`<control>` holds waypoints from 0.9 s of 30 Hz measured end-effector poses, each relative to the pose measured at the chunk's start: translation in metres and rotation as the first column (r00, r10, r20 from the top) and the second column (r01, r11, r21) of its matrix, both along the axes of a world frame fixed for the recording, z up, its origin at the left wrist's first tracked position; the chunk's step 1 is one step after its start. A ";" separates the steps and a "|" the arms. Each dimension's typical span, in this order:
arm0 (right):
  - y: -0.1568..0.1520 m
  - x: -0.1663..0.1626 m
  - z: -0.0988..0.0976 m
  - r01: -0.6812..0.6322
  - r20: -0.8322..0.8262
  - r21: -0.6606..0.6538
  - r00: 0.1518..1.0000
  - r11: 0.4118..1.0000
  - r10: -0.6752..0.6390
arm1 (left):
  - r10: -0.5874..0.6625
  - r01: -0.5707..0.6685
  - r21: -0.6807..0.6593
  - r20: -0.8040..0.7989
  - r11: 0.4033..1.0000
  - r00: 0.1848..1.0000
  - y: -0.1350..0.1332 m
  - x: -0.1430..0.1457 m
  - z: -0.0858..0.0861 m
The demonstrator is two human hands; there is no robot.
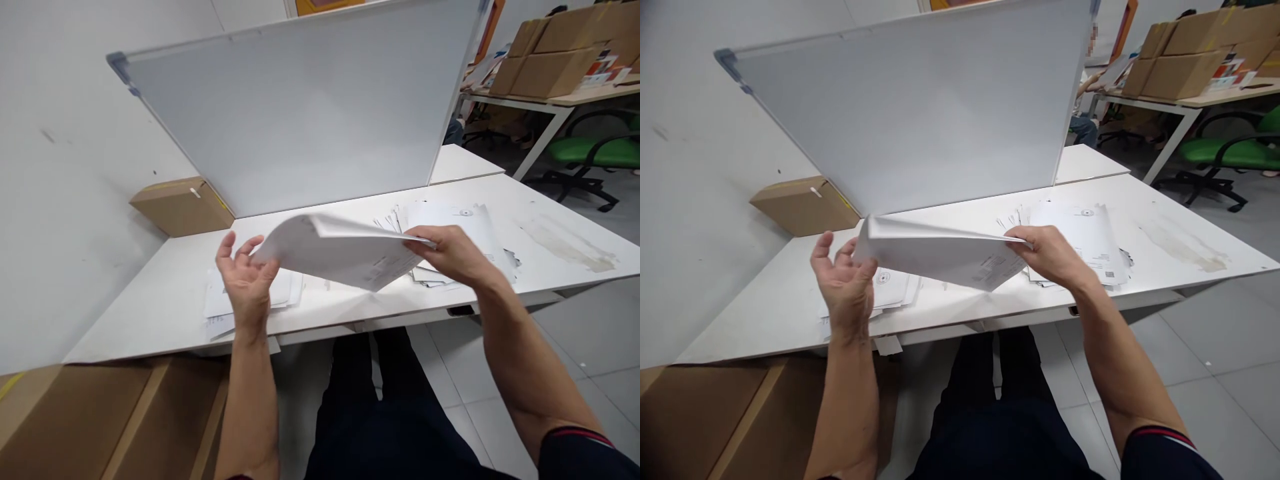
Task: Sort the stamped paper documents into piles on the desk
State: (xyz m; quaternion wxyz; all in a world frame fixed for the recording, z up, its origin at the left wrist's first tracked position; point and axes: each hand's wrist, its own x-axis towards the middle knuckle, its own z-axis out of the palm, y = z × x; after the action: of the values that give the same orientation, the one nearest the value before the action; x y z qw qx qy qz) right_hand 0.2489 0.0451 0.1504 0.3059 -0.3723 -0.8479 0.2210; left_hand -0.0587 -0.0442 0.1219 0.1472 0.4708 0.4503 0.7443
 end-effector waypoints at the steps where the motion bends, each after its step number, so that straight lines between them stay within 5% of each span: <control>1: -0.005 0.003 0.018 0.007 0.113 0.080 0.993 0.997 -0.016 | 0.031 -0.035 -0.049 -0.073 0.998 0.997 -0.004 -0.006 -0.002; 5: -0.024 -0.001 0.058 -0.004 0.485 0.222 0.868 0.975 -0.107 | -0.071 -0.014 -0.301 -0.269 0.954 0.960 -0.016 -0.010 -0.031; 9: -0.030 -0.019 0.066 -0.050 0.681 0.221 0.723 0.974 -0.117 | -0.167 0.084 -0.516 -0.117 0.853 0.979 -0.018 0.005 -0.065; 15: -0.022 -0.036 0.065 -0.069 0.775 0.185 0.624 0.980 -0.103 | -0.029 -0.020 -0.582 -0.075 0.813 0.997 -0.015 0.014 -0.091; 18: -0.017 -0.039 0.057 -0.069 0.810 0.105 0.584 0.992 -0.045 | -0.100 0.027 -0.641 -0.079 0.767 0.992 -0.014 0.015 -0.098; 27: -0.014 -0.037 0.051 -0.065 0.828 0.100 0.559 0.993 -0.047 | -0.103 0.065 -0.565 -0.036 0.823 0.994 -0.011 0.014 -0.104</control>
State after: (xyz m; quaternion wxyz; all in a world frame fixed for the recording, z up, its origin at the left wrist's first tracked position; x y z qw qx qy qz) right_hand 0.2119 0.0308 0.2016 -0.1076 -0.4090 -0.9057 -0.0290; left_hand -0.0450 -0.0548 0.0174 0.2972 0.4498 0.6329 0.5557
